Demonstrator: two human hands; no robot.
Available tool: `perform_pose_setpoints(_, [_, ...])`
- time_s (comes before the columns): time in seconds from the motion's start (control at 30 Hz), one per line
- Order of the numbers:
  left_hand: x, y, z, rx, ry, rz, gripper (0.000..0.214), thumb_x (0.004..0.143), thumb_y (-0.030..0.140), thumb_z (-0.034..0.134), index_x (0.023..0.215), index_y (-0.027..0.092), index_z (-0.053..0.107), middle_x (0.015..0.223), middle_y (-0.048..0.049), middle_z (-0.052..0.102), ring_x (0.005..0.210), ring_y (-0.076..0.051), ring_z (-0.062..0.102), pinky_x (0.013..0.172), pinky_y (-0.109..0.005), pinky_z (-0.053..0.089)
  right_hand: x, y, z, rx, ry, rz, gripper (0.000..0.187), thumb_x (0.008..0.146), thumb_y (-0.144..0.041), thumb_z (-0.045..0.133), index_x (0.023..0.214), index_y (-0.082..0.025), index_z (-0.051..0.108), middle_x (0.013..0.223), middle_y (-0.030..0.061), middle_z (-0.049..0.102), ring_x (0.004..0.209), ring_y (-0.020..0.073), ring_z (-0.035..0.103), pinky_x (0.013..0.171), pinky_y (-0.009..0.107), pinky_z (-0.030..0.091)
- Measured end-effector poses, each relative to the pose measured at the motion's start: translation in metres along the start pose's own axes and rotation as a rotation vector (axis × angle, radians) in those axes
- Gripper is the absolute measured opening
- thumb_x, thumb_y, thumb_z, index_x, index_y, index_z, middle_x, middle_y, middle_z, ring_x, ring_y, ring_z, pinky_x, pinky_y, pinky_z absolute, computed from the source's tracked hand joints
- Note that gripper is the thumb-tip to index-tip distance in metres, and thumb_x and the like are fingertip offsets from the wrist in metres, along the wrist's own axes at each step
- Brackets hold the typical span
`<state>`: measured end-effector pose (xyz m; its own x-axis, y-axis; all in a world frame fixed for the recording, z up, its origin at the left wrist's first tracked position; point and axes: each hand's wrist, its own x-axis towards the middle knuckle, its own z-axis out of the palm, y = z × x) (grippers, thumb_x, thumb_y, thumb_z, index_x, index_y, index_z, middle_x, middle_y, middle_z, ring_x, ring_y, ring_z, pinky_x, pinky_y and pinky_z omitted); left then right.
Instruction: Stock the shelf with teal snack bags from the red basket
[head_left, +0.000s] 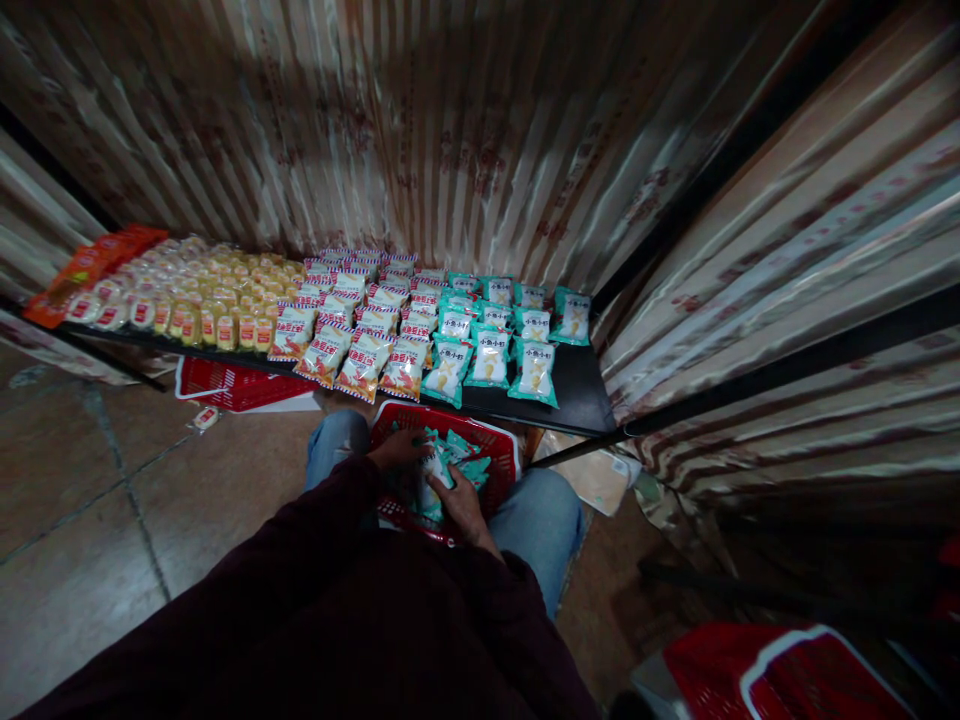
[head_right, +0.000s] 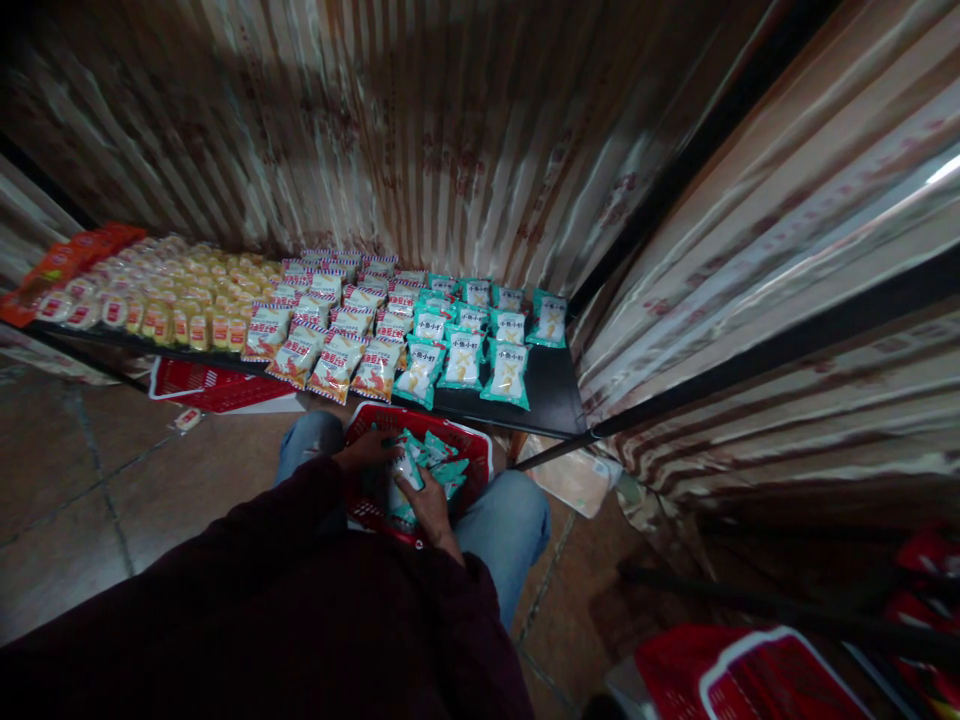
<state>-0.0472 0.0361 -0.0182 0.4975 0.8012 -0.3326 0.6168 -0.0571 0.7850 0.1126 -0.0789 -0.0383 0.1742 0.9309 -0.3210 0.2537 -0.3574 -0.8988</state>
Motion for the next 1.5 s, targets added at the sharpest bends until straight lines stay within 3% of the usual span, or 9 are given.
perform_pose_setpoints(0.23, [0.001, 0.015, -0.006, 0.018, 0.033, 0.012, 0.047, 0.081, 0.042, 0.060, 0.117, 0.013, 0.066, 0.117, -0.0119, 0.069, 0.109, -0.027, 0.063, 0.096, -0.034, 0.046, -0.018, -0.021, -0.012, 0.608, -0.188, 0.184, 0.053, 0.064, -0.054, 0.074, 0.104, -0.020, 0.067, 0.093, 0.0058, 0.073, 0.081, 0.0249, 0.069, 0.072, 0.035, 0.053])
perform_pose_setpoints(0.4, [-0.003, 0.033, -0.006, -0.003, 0.032, 0.098, 0.036, 0.085, 0.036, 0.054, 0.111, 0.017, 0.070, 0.110, -0.0075, 0.072, 0.103, -0.023, 0.065, 0.093, -0.030, 0.047, -0.025, -0.031, -0.020, 0.732, -0.175, 0.248, 0.066, 0.060, -0.044, 0.079, 0.120, -0.023, 0.061, 0.101, 0.0053, 0.073, 0.091, 0.0272, 0.069, 0.075, 0.036, 0.054])
perform_pose_setpoints(0.6, [-0.007, 0.040, 0.008, 0.006, 0.148, 0.083, 0.028, 0.083, 0.028, 0.057, 0.108, 0.019, 0.068, 0.112, -0.0084, 0.069, 0.108, -0.024, 0.060, 0.101, -0.034, 0.043, -0.023, -0.026, -0.020, 0.730, -0.106, 0.193, 0.077, 0.057, -0.040, 0.078, 0.129, -0.022, 0.056, 0.101, 0.0049, 0.074, 0.092, 0.0296, 0.069, 0.078, 0.041, 0.054])
perform_pose_setpoints(0.77, [-0.018, 0.043, 0.032, 0.053, 0.271, 0.092, 0.031, 0.083, 0.018, 0.054, 0.113, 0.014, 0.062, 0.122, -0.0139, 0.059, 0.122, -0.026, 0.048, 0.111, -0.040, 0.032, -0.017, -0.016, -0.020, 0.762, 0.097, 0.234, 0.083, 0.060, -0.038, 0.076, 0.136, -0.023, 0.049, 0.099, 0.0051, 0.074, 0.084, 0.0277, 0.071, 0.074, 0.040, 0.056])
perform_pose_setpoints(0.87, [-0.027, 0.043, 0.048, 0.060, 0.247, 0.125, 0.031, 0.081, 0.015, 0.053, 0.111, 0.014, 0.062, 0.120, -0.0133, 0.059, 0.119, -0.024, 0.050, 0.110, -0.037, 0.035, -0.014, -0.013, -0.021, 0.775, 0.189, 0.251, 0.088, 0.059, -0.035, 0.076, 0.140, -0.024, 0.043, 0.100, 0.0050, 0.074, 0.083, 0.0276, 0.071, 0.072, 0.040, 0.056])
perform_pose_setpoints(1.0, [-0.034, 0.043, 0.062, -0.005, 0.244, 0.082, 0.036, 0.080, 0.014, 0.051, 0.114, 0.012, 0.061, 0.124, -0.0163, 0.055, 0.123, -0.026, 0.047, 0.112, -0.040, 0.032, -0.014, -0.010, -0.020, 0.702, 0.181, 0.218, 0.087, 0.062, -0.040, 0.075, 0.141, -0.025, 0.043, 0.110, 0.0059, 0.072, 0.087, 0.0267, 0.070, 0.072, 0.038, 0.056])
perform_pose_setpoints(1.13, [-0.031, 0.044, 0.063, -0.128, 0.219, -0.029, 0.034, 0.081, 0.019, 0.052, 0.113, 0.013, 0.061, 0.124, -0.0160, 0.056, 0.124, -0.028, 0.047, 0.112, -0.040, 0.030, -0.011, -0.004, -0.019, 0.655, 0.196, 0.190, 0.074, 0.067, -0.047, 0.071, 0.136, -0.025, 0.052, 0.125, 0.0060, 0.065, 0.106, 0.0271, 0.065, 0.085, 0.039, 0.053])
perform_pose_setpoints(1.27, [-0.025, 0.042, 0.061, -0.217, 0.173, -0.077, 0.027, 0.082, 0.027, 0.054, 0.104, 0.014, 0.064, 0.109, -0.0135, 0.064, 0.109, -0.028, 0.058, 0.102, -0.040, 0.040, -0.007, 0.002, -0.020, 0.583, 0.200, 0.067, 0.057, 0.073, -0.052, 0.063, 0.123, -0.024, 0.064, 0.137, 0.0035, 0.057, 0.130, 0.0251, 0.048, 0.104, 0.039, 0.041])
perform_pose_setpoints(1.5, [-0.027, 0.039, 0.066, -0.573, 0.125, -0.142, 0.040, 0.073, 0.041, 0.070, 0.101, 0.013, 0.064, 0.096, -0.0079, 0.070, 0.094, -0.023, 0.063, 0.085, -0.032, 0.049, -0.005, 0.006, -0.018, 0.532, 0.192, 0.031, 0.055, 0.070, -0.057, 0.065, 0.113, -0.023, 0.070, 0.128, 0.0047, 0.064, 0.125, 0.0262, 0.052, 0.105, 0.041, 0.039])
